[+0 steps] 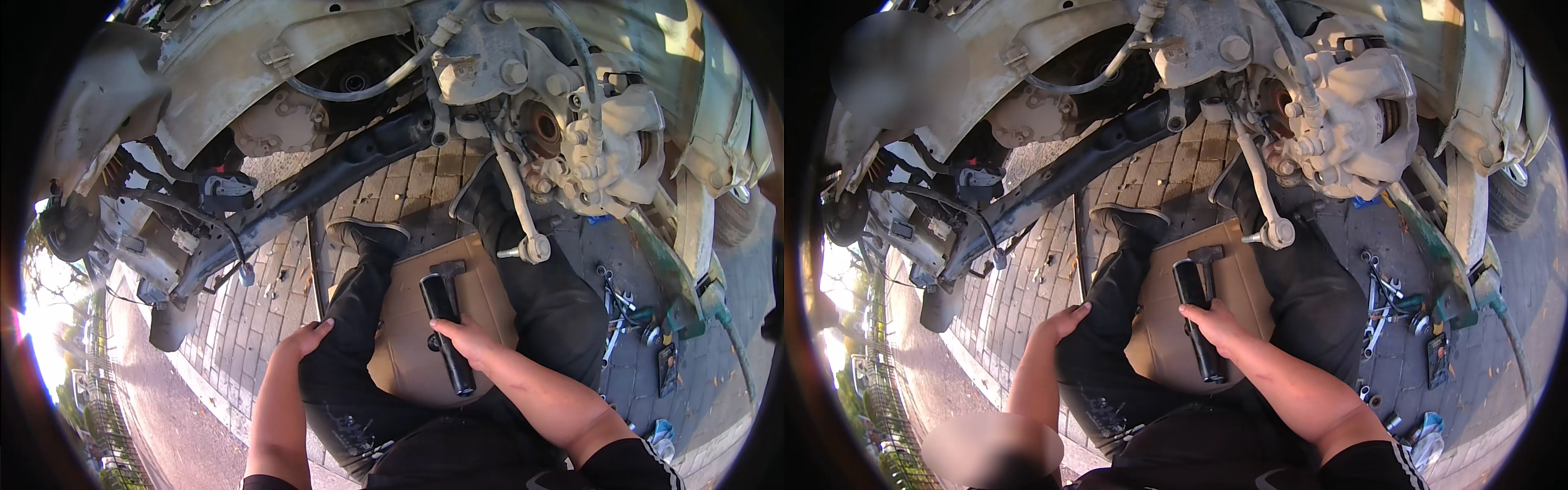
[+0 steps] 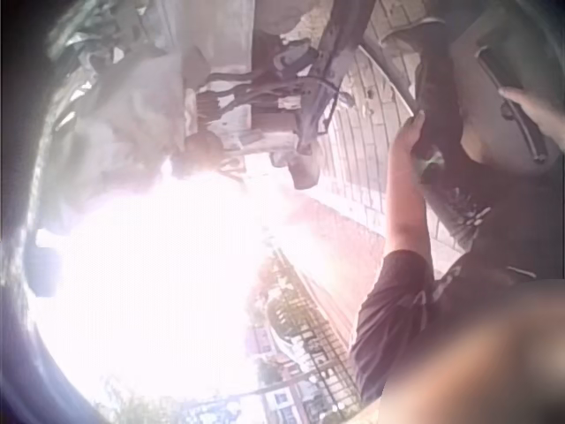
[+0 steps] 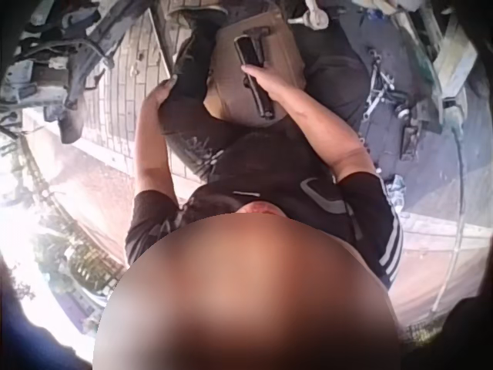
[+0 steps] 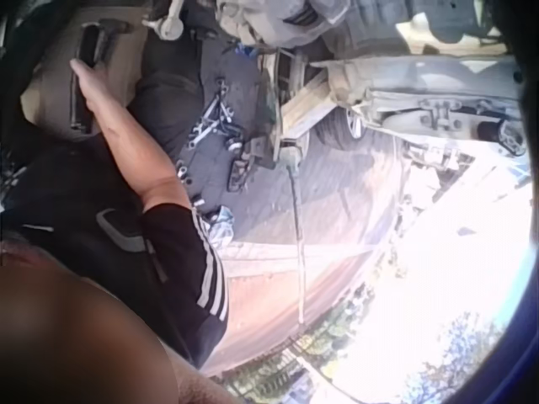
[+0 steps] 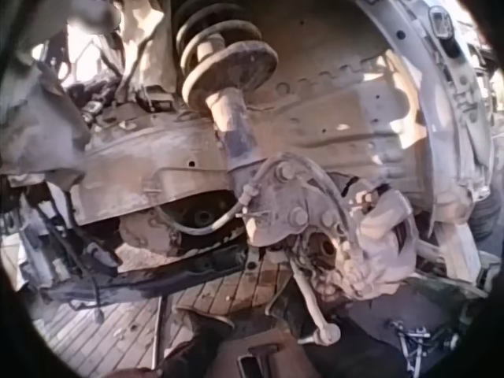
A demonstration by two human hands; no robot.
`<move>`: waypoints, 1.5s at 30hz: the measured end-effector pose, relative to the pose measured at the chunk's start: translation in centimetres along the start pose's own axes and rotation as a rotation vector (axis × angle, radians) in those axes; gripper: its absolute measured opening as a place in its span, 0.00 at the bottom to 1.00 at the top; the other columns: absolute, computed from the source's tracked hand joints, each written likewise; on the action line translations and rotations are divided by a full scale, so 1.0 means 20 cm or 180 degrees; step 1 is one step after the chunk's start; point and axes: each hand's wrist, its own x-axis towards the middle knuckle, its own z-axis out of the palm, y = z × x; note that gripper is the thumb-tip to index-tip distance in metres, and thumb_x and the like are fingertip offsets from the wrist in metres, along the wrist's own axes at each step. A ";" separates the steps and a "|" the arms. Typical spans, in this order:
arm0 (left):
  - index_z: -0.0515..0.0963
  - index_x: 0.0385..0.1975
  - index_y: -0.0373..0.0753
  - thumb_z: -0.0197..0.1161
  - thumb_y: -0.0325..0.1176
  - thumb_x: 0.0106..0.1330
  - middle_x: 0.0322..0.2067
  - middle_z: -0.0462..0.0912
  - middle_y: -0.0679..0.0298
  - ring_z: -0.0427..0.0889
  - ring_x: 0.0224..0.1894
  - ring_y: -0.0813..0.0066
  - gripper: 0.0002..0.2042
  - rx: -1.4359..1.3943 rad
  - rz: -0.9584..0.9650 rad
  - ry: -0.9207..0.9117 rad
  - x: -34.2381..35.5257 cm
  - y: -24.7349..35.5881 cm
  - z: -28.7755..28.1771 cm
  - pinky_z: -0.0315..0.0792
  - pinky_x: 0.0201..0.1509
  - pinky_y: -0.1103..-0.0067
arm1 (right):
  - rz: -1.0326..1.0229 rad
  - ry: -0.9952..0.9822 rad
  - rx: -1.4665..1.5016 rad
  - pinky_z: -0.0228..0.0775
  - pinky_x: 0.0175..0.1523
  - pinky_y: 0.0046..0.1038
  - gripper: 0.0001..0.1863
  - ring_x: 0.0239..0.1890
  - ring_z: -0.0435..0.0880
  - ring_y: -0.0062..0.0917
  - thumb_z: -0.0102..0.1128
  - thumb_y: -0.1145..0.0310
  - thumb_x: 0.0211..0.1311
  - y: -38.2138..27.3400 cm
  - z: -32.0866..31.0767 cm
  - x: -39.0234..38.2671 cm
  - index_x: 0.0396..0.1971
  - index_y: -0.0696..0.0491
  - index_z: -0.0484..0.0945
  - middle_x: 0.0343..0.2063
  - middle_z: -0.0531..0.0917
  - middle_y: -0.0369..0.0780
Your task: The person removes a cylindrical metal part from the car's undercarriage using a hammer and a socket. They then clean the part with a cloth and use a screwdriver to scrape its interior. Finally, they pick up a bolt and a socket from the ground.
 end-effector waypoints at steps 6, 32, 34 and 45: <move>0.75 0.82 0.38 0.48 0.80 0.80 0.79 0.78 0.43 0.74 0.82 0.45 0.50 -0.0013 -0.0128 -0.0181 0.04 0.04 -0.01 0.65 0.86 0.57 | 0.0046 0.0031 0.0088 0.81 0.42 0.38 0.27 0.38 0.87 0.27 0.80 0.52 0.72 -0.02 0.01 0.00 0.54 0.57 0.79 0.38 0.87 0.40; 0.75 0.80 0.36 0.55 0.74 0.80 0.72 0.84 0.42 0.79 0.78 0.42 0.46 0.0779 0.0210 0.0786 -0.26 0.25 0.07 0.70 0.84 0.56 | -0.0795 -0.0198 -0.0291 0.82 0.47 0.32 0.32 0.42 0.84 0.22 0.80 0.58 0.75 -0.03 0.05 -0.04 0.65 0.60 0.71 0.45 0.83 0.39; 0.75 0.78 0.34 0.68 0.64 0.78 0.74 0.81 0.42 0.77 0.79 0.42 0.42 0.0828 0.1017 0.1439 -0.36 0.31 0.21 0.71 0.84 0.56 | -0.1480 -0.0503 -0.0439 0.81 0.52 0.31 0.38 0.47 0.83 0.21 0.86 0.58 0.68 -0.06 0.06 -0.08 0.66 0.58 0.70 0.48 0.82 0.38; 0.82 0.67 0.33 0.91 0.33 0.56 0.66 0.88 0.55 0.83 0.73 0.60 0.37 -0.2991 0.3827 -0.0455 -0.85 1.03 0.56 0.72 0.82 0.60 | -0.2294 -0.0983 -0.0873 0.77 0.75 0.37 0.45 0.71 0.81 0.30 0.87 0.65 0.62 -0.19 0.22 -0.24 0.74 0.55 0.68 0.68 0.79 0.42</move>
